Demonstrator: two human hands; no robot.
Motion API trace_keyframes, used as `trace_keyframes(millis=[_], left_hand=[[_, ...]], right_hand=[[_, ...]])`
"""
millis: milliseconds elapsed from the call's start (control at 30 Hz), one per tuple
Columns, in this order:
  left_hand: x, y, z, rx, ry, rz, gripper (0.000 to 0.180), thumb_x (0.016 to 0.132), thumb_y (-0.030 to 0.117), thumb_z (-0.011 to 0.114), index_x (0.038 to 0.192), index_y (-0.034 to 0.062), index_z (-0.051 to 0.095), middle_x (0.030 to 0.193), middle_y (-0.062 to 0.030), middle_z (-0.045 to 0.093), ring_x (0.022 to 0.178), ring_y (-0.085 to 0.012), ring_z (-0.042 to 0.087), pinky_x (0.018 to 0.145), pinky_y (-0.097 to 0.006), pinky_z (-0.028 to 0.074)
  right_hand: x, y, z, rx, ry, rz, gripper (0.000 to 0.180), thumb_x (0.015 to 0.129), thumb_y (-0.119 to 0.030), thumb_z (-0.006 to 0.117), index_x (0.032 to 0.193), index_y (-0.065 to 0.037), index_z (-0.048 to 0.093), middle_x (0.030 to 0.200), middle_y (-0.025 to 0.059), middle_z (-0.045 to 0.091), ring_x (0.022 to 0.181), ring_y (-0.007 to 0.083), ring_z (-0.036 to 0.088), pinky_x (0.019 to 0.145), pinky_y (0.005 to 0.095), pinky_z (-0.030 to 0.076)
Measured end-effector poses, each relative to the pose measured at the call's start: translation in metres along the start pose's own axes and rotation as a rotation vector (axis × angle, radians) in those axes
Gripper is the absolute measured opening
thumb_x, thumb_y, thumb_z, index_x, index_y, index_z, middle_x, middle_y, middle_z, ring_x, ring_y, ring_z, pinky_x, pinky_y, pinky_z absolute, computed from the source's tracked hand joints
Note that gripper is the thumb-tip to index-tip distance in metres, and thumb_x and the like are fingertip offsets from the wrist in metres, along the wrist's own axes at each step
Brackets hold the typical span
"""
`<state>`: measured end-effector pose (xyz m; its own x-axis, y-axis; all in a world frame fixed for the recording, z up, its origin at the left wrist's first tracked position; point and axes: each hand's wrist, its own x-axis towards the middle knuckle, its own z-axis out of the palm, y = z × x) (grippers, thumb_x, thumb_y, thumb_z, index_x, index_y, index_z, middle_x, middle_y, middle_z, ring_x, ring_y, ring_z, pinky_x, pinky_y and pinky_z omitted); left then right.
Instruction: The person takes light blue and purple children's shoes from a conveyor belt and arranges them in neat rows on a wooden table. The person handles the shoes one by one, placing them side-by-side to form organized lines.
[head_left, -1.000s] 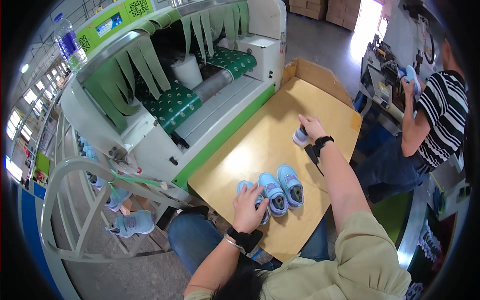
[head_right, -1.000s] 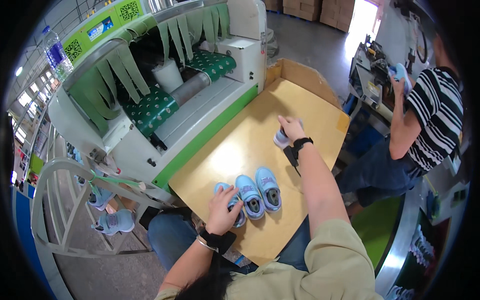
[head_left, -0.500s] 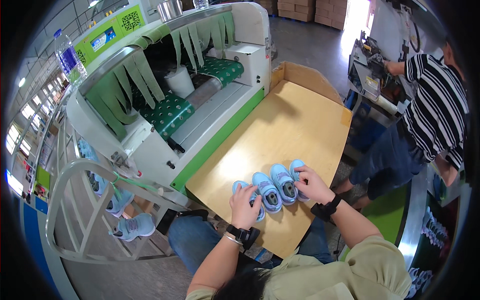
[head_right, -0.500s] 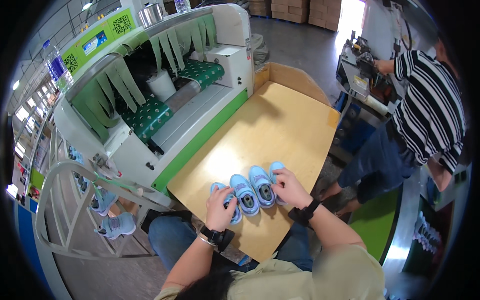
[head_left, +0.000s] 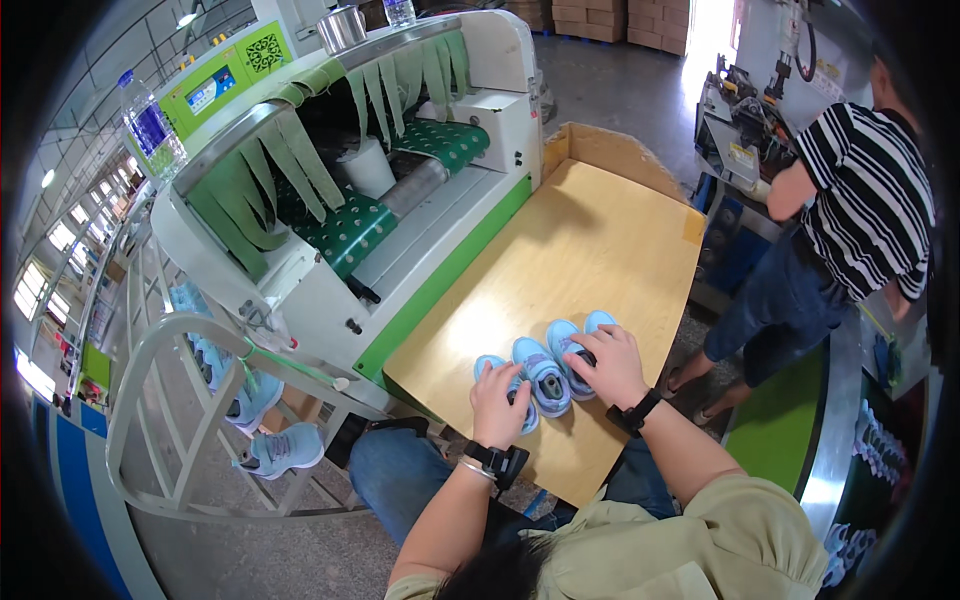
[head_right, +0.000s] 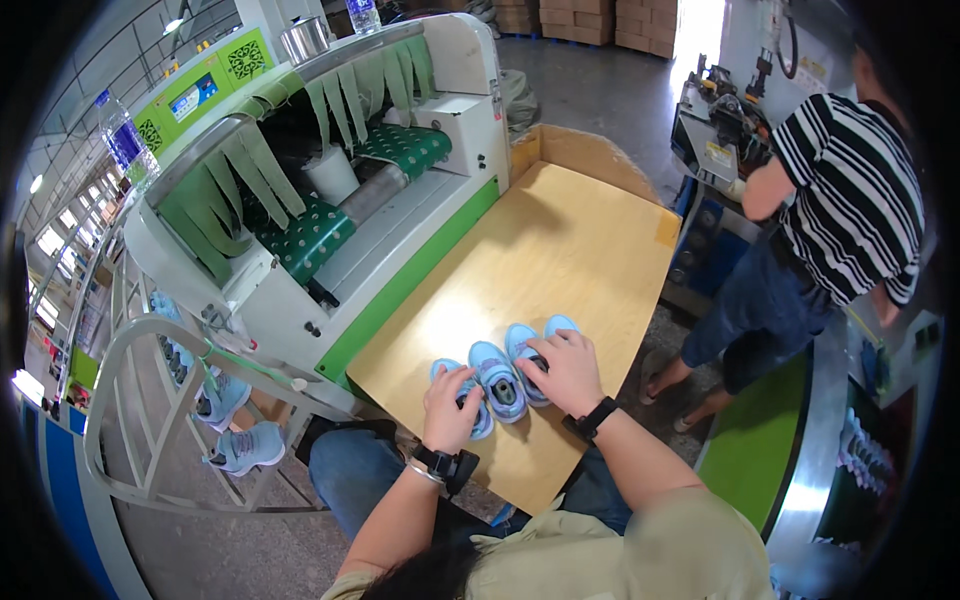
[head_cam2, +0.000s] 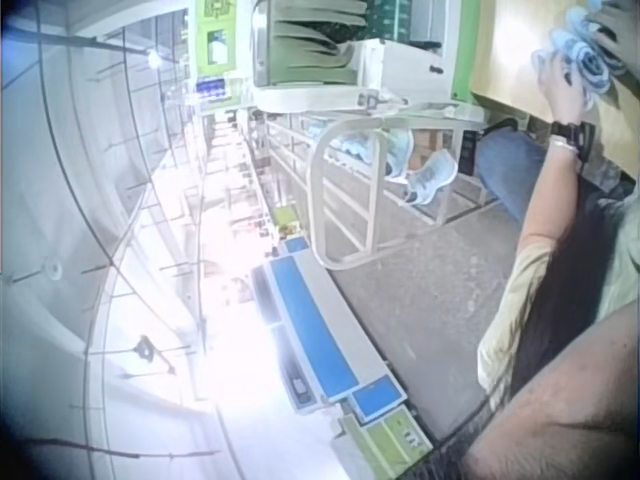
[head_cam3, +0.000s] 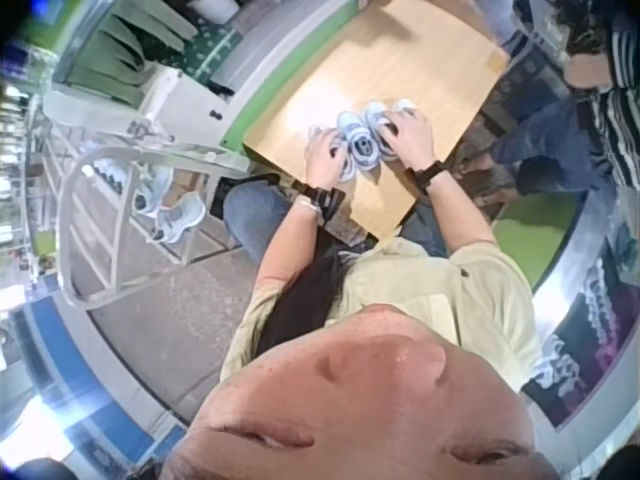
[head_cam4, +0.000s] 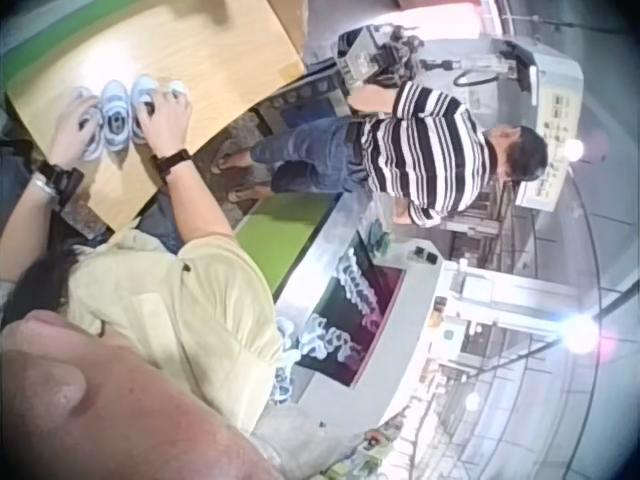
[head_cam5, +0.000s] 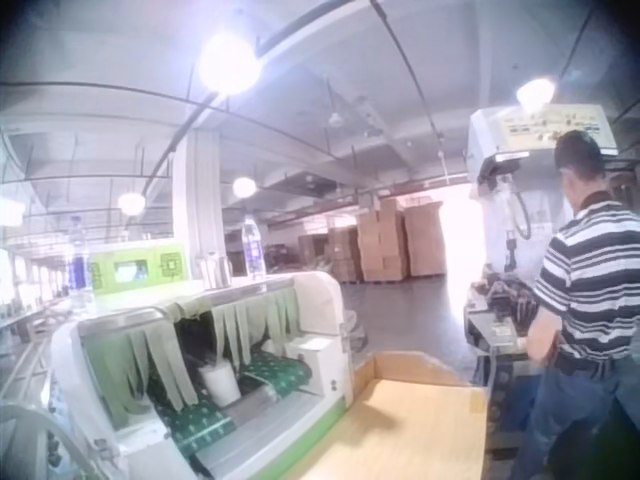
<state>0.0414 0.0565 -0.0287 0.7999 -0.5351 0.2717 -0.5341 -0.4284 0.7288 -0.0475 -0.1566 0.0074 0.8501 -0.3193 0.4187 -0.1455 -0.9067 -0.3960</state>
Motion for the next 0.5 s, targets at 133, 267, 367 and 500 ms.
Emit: trace_keyframes(millis=[133, 267, 367, 500], left_hand=[[-0.002, -0.011, 0.005, -0.013, 0.031, 0.021, 0.036, 0.094, 0.026, 0.068, 0.126, 0.0097, 0.066, 0.133, -0.0134, 0.064, 0.139, -0.0432, 0.045, 0.113, -0.052, 0.032], [-0.001, -0.007, 0.005, -0.040, -0.006, -0.003, 0.036, 0.094, 0.026, 0.067, 0.126, 0.0089, 0.066, 0.134, -0.0135, 0.063, 0.141, -0.0425, 0.043, 0.114, -0.052, 0.031], [-0.003, -0.004, 0.004, -0.022, 0.008, -0.003, 0.036, 0.094, 0.026, 0.066, 0.126, 0.0085, 0.066, 0.134, -0.0134, 0.063, 0.142, -0.0420, 0.042, 0.114, -0.052, 0.030], [-0.003, -0.001, 0.001, -0.030, -0.003, -0.018, 0.036, 0.094, 0.026, 0.066, 0.126, 0.0082, 0.066, 0.135, -0.0135, 0.062, 0.142, -0.0415, 0.041, 0.115, -0.052, 0.029]], right_hand=[[-0.001, 0.000, 0.006, -0.042, 0.029, -0.030, 0.037, 0.087, -0.043, 0.072, 0.110, -0.013, 0.076, 0.103, 0.0108, 0.073, 0.114, 0.0345, 0.059, 0.099, 0.0456, 0.042], [0.000, 0.001, 0.001, -0.026, 0.020, -0.036, 0.036, 0.088, -0.041, 0.072, 0.109, -0.013, 0.075, 0.098, 0.0089, 0.072, 0.111, 0.0324, 0.060, 0.098, 0.0458, 0.042], [-0.002, 0.002, 0.004, -0.033, 0.043, -0.048, 0.035, 0.088, -0.040, 0.072, 0.109, -0.012, 0.075, 0.097, 0.0081, 0.072, 0.112, 0.0320, 0.060, 0.098, 0.0458, 0.042], [0.000, -0.001, 0.003, -0.031, 0.036, -0.047, 0.035, 0.088, -0.040, 0.072, 0.109, -0.012, 0.075, 0.096, 0.0077, 0.072, 0.112, 0.0320, 0.060, 0.098, 0.0459, 0.042]])
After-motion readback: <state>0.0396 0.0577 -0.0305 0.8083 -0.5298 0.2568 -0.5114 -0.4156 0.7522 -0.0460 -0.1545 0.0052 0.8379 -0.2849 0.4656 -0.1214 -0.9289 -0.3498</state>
